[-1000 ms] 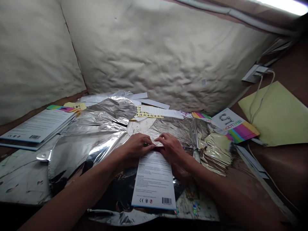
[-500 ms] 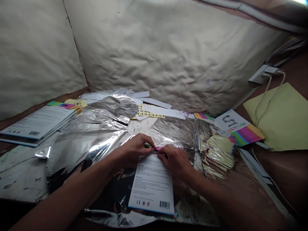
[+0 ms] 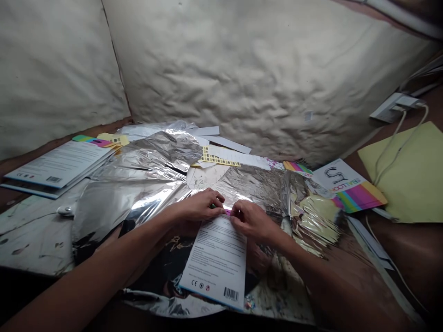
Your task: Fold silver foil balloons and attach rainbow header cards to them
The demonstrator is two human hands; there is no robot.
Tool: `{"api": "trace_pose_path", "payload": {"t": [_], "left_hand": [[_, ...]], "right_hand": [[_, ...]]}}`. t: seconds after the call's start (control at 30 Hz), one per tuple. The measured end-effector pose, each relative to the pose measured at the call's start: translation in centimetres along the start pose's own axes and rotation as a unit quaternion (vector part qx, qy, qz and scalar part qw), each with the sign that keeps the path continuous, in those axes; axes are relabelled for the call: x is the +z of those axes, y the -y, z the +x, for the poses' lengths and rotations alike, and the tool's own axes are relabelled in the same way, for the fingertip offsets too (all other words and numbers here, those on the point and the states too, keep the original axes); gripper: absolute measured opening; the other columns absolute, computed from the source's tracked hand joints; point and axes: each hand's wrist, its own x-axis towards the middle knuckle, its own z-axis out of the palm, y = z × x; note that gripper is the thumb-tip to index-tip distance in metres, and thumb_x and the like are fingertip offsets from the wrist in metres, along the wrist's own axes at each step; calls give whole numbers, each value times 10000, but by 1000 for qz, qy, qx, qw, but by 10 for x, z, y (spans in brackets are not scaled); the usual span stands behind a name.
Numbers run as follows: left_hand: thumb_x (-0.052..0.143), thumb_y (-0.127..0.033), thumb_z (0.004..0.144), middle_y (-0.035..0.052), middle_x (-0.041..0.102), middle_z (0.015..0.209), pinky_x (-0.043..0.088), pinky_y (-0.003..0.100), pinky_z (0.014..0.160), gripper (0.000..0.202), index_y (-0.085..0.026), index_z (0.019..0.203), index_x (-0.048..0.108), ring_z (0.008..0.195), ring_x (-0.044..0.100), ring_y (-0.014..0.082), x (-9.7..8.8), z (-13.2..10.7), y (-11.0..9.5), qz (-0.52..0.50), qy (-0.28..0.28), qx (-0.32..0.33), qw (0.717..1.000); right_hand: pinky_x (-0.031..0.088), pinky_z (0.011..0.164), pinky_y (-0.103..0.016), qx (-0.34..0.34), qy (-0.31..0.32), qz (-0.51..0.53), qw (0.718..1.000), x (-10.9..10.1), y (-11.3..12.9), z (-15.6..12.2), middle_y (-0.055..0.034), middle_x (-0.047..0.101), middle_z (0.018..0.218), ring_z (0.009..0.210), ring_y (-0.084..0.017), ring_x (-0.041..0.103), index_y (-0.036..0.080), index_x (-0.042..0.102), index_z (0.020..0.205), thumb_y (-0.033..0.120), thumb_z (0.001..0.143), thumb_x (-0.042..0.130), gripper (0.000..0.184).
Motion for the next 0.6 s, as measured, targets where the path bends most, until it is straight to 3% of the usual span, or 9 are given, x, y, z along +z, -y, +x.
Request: {"api": "trace_pose_path", "payload": {"t": [0.07, 0.17, 0.3, 0.4, 0.6], "left_hand": [[556, -342, 900, 72, 619, 1267, 376, 327, 1023, 242, -244, 961, 768, 1198, 523, 241, 0, 0, 3, 15, 42, 25, 999], [559, -318, 879, 70, 604, 1192, 373, 348, 1011, 226, -249, 1018, 723, 1165, 506, 245, -1, -1, 4, 33, 57, 25, 998], [548, -339, 860, 73, 599, 1085, 414, 359, 922, 317, -246, 1148, 641, 1086, 528, 259, -1, -7, 1, 61, 24, -59, 996], [578, -380, 831, 71, 607, 1092, 431, 354, 877, 359, -248, 1161, 625, 1047, 569, 264, 0, -9, 0, 58, 4, -113, 992], [670, -344, 741, 42, 631, 1034, 463, 313, 801, 416, -249, 1144, 635, 975, 606, 240, 0, -7, 5, -7, -20, -120, 993]], "right_hand": [[357, 598, -251, 20, 39, 67, 997, -1, -6, 4, -1, 624, 755, 686, -139, 534, 183, 632, 786, 177, 811, 586, 53], [362, 574, -238, 54, 65, 129, 988, 2, -14, 8, 6, 643, 758, 674, -135, 555, 186, 655, 841, 257, 822, 622, 81], [391, 599, -242, 73, 38, 143, 986, 6, -21, 4, 0, 655, 812, 713, -144, 572, 189, 661, 918, 324, 801, 693, 181], [423, 644, -251, 48, 34, 162, 985, 6, -22, -2, -13, 649, 867, 762, -148, 583, 201, 693, 929, 338, 829, 680, 170], [417, 649, -264, 32, 15, 150, 988, 12, -11, 3, -11, 634, 815, 744, -152, 575, 211, 713, 883, 347, 843, 667, 149]]}}
